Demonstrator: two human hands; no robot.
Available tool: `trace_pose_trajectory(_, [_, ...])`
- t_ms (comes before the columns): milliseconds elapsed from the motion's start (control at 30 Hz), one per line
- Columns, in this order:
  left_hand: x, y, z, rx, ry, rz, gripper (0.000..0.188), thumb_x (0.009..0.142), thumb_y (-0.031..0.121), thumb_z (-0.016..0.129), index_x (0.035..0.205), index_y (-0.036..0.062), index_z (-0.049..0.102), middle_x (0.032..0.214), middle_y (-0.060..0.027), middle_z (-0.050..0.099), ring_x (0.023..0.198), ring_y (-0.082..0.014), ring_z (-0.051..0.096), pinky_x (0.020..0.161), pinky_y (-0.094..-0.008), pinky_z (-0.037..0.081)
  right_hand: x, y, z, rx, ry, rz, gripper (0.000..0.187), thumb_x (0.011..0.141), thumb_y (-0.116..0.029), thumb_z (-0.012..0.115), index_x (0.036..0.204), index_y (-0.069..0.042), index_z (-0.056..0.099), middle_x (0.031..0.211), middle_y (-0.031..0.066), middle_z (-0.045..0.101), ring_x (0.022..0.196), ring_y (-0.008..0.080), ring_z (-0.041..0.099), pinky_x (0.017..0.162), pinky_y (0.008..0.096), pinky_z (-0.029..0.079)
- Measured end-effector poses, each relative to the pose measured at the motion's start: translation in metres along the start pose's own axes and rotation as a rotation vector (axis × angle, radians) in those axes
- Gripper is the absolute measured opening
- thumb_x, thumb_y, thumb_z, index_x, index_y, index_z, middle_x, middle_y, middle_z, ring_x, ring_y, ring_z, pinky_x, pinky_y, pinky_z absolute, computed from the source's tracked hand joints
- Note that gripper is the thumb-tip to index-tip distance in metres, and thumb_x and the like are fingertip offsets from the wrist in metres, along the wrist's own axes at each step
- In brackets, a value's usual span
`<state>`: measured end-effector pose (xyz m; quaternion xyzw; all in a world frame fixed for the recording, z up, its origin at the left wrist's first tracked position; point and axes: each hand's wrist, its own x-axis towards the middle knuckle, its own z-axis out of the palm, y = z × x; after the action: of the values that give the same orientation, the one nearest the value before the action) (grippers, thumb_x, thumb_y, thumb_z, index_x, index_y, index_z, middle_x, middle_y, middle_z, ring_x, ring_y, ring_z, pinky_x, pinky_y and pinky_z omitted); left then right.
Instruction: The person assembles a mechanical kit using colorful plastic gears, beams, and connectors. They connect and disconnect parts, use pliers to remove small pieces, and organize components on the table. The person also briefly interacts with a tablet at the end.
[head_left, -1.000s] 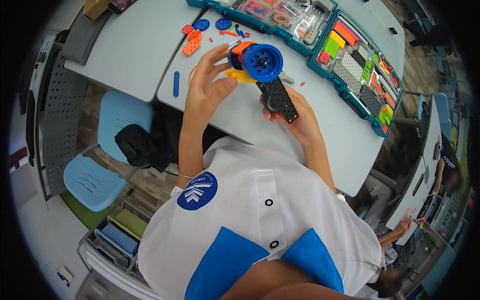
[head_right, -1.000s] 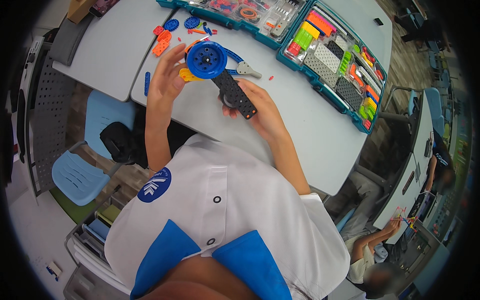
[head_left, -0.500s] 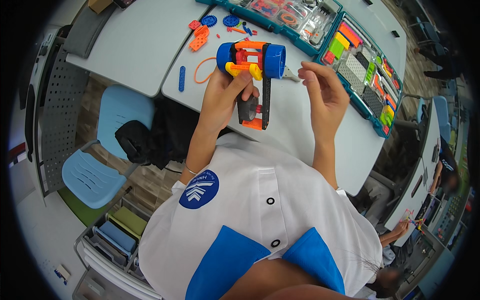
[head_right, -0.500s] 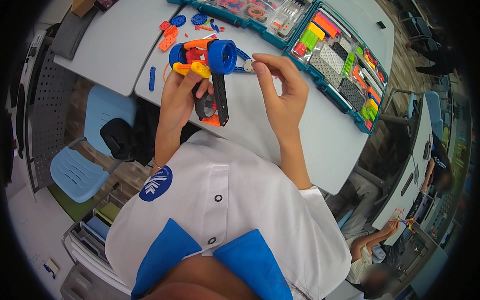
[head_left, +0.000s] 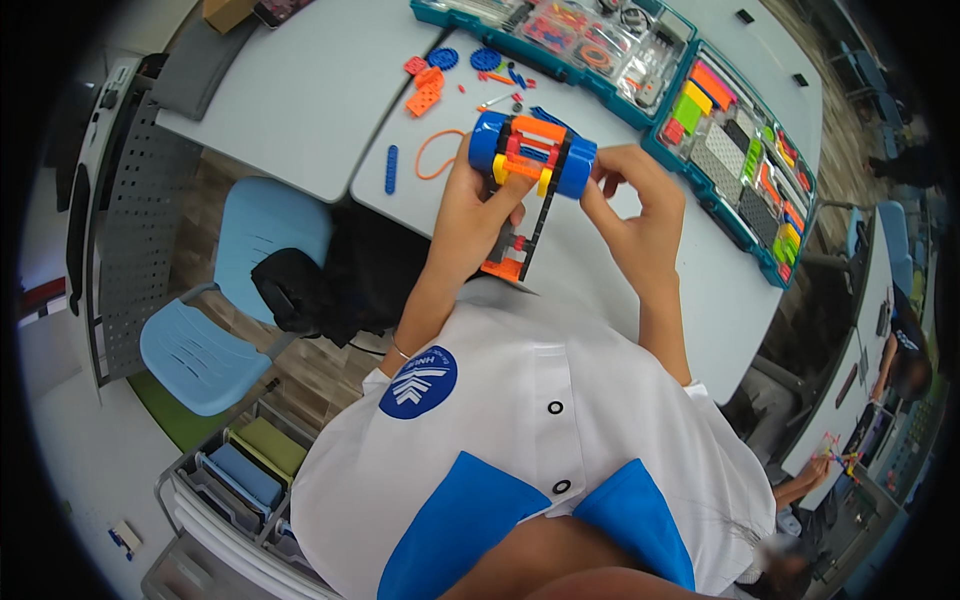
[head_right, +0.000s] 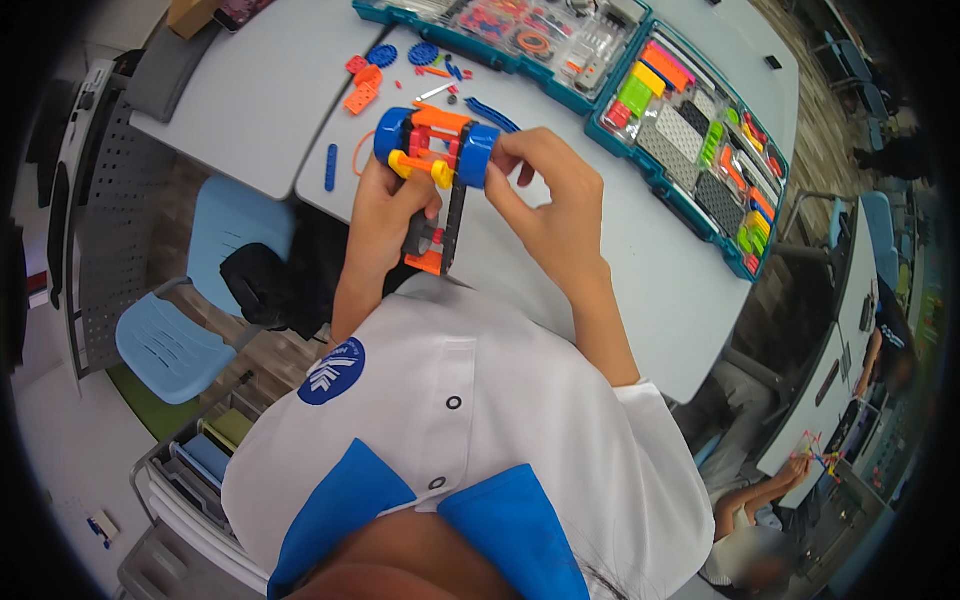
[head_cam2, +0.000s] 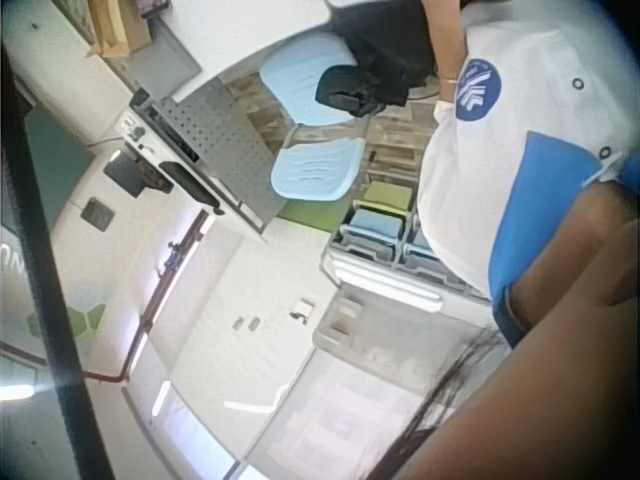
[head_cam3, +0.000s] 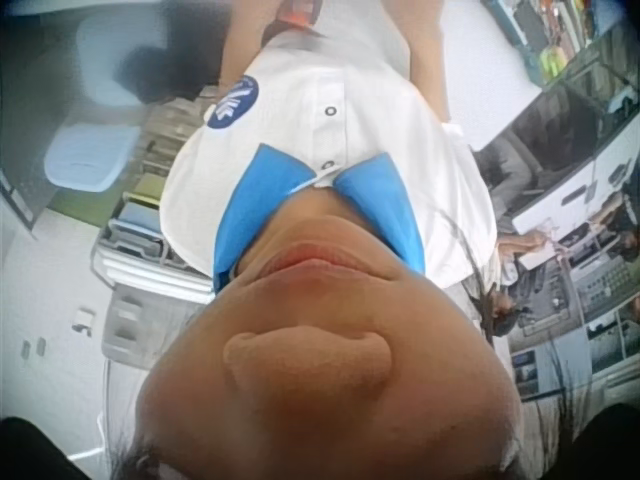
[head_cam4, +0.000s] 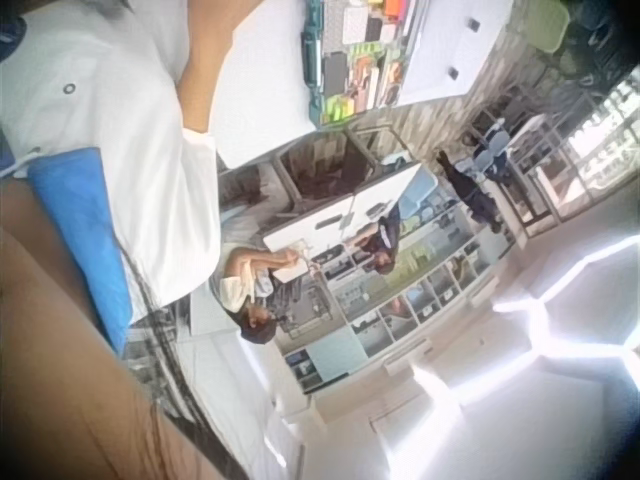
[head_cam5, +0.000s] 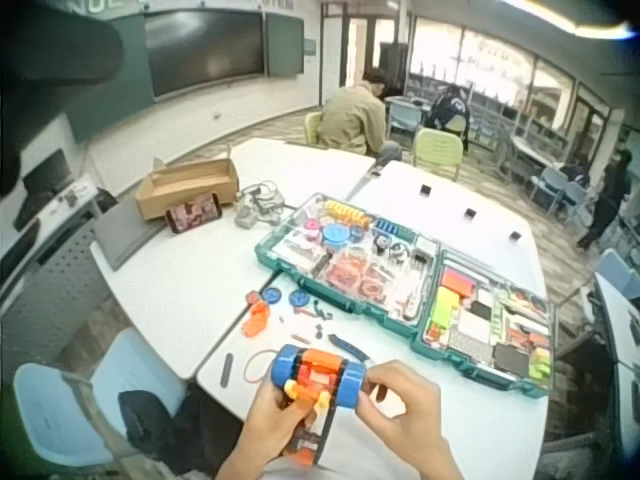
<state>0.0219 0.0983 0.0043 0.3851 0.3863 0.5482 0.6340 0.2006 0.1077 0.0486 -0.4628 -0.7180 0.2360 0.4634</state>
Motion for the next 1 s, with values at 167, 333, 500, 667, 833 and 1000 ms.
trace_pose_trajectory(167, [-0.001, 0.006, -0.008, 0.001, 0.042, -0.042, 0.037, 0.092, 0.013, 0.070, 0.119, 0.0009, 0.048, 0.091, -0.0058, 0.060, 0.059, -0.0060, 0.053, 0.051, -0.0207, 0.044, 0.002, 0.001, 0.007, 0.040, -0.029, 0.009, 0.014, 0.077, 0.002, 0.072, 0.089, 0.001, 0.065, 0.078, 0.0076, 0.064, 0.068, 0.0141, 0.060, 0.061, 0.0259, 0.048])
trace_pose_trajectory(333, [-0.005, 0.007, -0.004, 0.064, 0.043, 0.056, 0.042, 0.091, 0.011, 0.071, 0.122, 0.0011, 0.046, 0.096, -0.0062, 0.062, 0.066, -0.0050, 0.054, 0.053, -0.0200, 0.045, -0.007, 0.012, 0.010, 0.292, -0.045, 0.202, 0.015, 0.081, 0.000, 0.070, 0.095, 0.004, 0.067, 0.079, 0.0054, 0.066, 0.072, 0.0106, 0.062, 0.063, 0.0245, 0.050])
trace_pose_trajectory(500, [-0.005, 0.011, 0.001, 0.167, 0.022, 0.089, 0.051, 0.089, 0.009, 0.072, 0.129, 0.0016, 0.041, 0.104, -0.0074, 0.063, 0.082, -0.0087, 0.062, 0.066, -0.0227, 0.051, -0.007, 0.010, -0.001, 0.507, -0.147, 0.492, 0.017, 0.086, -0.004, 0.068, 0.100, 0.006, 0.068, 0.079, 0.0048, 0.066, 0.067, 0.0086, 0.062, 0.060, 0.0226, 0.049])
trace_pose_trajectory(667, [-0.002, 0.020, 0.012, 0.276, -0.048, 0.196, 0.056, 0.088, 0.008, 0.073, 0.131, 0.0015, 0.037, 0.106, -0.0111, 0.064, 0.101, -0.0165, 0.065, 0.084, -0.0306, 0.054, -0.001, 0.015, -0.026, 0.665, -0.335, 0.625, 0.018, 0.089, -0.006, 0.064, 0.103, 0.005, 0.068, 0.076, 0.0047, 0.066, 0.063, 0.0084, 0.060, 0.055, 0.0220, 0.045])
trace_pose_trajectory(833, [0.008, 0.013, 0.009, 0.383, -0.119, 0.219, 0.058, 0.086, 0.009, 0.075, 0.130, 0.0006, 0.038, 0.106, -0.0138, 0.064, 0.098, -0.0151, 0.065, 0.083, -0.0300, 0.054, -0.011, 0.025, -0.029, 0.789, -0.319, 0.657, 0.019, 0.091, -0.008, 0.061, 0.103, 0.004, 0.069, 0.073, 0.0046, 0.064, 0.058, 0.0076, 0.056, 0.051, 0.0218, 0.041])
trace_pose_trajectory(1000, [0.013, 0.012, 0.017, 0.355, -0.097, 0.089, 0.059, 0.086, 0.010, 0.075, 0.132, 0.0007, 0.039, 0.101, -0.0097, 0.062, 0.095, -0.0143, 0.064, 0.083, -0.0288, 0.053, -0.022, 0.034, -0.019, 0.759, -0.141, 0.620, 0.019, 0.090, -0.008, 0.063, 0.102, 0.005, 0.070, 0.074, 0.0044, 0.064, 0.060, 0.0075, 0.058, 0.052, 0.0226, 0.043])
